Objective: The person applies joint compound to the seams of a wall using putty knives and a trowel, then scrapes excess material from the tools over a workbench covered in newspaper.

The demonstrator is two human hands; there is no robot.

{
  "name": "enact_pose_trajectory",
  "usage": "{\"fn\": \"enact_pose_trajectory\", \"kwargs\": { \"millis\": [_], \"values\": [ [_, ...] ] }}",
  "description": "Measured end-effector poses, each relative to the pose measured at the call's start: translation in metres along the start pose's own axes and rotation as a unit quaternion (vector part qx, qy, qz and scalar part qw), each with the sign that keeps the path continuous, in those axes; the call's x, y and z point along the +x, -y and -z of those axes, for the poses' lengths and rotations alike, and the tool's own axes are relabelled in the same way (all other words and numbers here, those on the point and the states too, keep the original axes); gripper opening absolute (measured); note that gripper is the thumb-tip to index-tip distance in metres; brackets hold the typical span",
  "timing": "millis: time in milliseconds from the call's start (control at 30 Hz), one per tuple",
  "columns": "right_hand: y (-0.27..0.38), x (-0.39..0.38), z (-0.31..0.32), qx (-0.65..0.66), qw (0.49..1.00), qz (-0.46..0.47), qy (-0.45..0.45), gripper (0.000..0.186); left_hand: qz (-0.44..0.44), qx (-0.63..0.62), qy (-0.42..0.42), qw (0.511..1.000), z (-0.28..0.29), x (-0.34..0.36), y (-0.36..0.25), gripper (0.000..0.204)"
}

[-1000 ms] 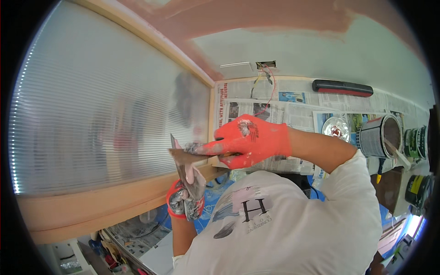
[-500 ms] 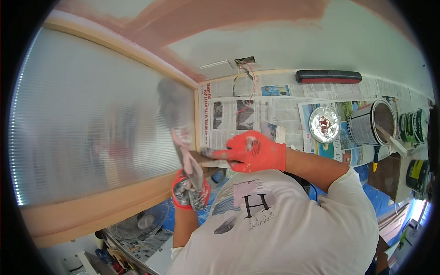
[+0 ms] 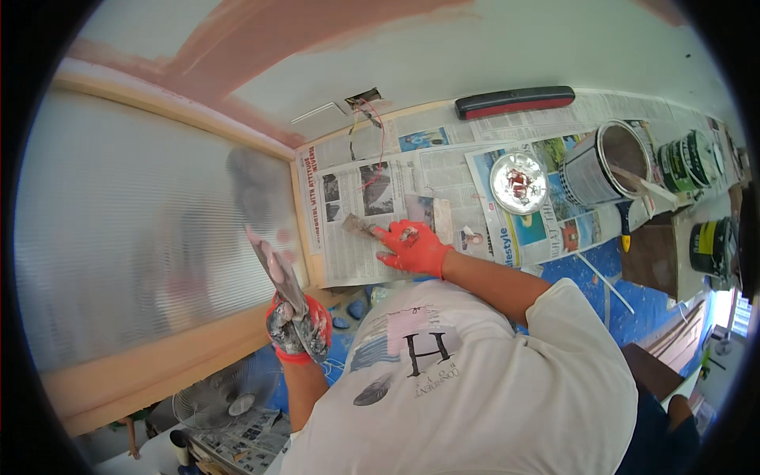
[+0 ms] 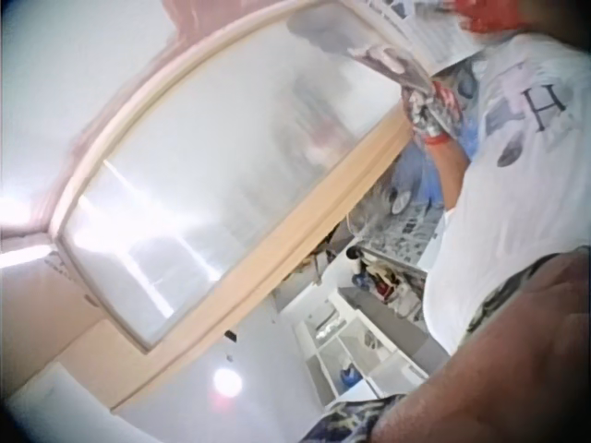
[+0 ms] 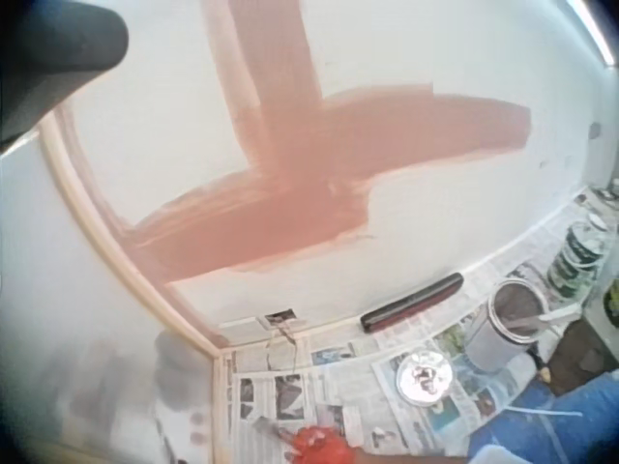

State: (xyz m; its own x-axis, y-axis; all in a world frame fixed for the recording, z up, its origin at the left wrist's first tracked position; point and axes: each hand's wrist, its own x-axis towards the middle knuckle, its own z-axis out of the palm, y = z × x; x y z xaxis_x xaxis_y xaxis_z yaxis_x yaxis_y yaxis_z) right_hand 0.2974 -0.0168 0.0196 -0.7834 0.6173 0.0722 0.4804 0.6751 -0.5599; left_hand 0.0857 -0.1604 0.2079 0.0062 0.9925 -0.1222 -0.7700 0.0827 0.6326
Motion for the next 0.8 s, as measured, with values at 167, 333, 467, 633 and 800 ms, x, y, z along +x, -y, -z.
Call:
{"fn": "enact_pose_trajectory", "kwargs": {
  "millis": [167, 333, 467, 633, 800],
  "values": [
    [-0.01, -0.026, 0.031, -0.092, 0.98, -0.173, -0.04, 0.081, -0.02, 0.065, -0.069, 0.995, 0.021, -0.023, -0.001, 0.03],
    [-0.031, -0.051, 0.03, -0.235, 0.951, -0.18, -0.084, 0.093, 0.018, 0.101, -0.086, 0.991, 0.05, -0.053, 0.012, 0.023],
    [-0.013, -0.035, 0.055, -0.206, 0.953, -0.22, 0.031, 0.091, 0.043, 0.105, -0.095, 0.989, 0.061, -0.067, 0.022, 0.023],
    [-0.013, -0.04, 0.065, -0.182, 0.958, -0.223, -0.016, 0.077, 0.072, 0.139, -0.123, 0.98, 0.075, -0.076, 0.03, 0.027],
    [-0.003, -0.07, 0.082, 0.274, 0.901, -0.297, -0.158, 0.05, 0.062, 0.093, -0.109, 0.988, 0.081, -0.08, 0.035, 0.027]
  ]
}}
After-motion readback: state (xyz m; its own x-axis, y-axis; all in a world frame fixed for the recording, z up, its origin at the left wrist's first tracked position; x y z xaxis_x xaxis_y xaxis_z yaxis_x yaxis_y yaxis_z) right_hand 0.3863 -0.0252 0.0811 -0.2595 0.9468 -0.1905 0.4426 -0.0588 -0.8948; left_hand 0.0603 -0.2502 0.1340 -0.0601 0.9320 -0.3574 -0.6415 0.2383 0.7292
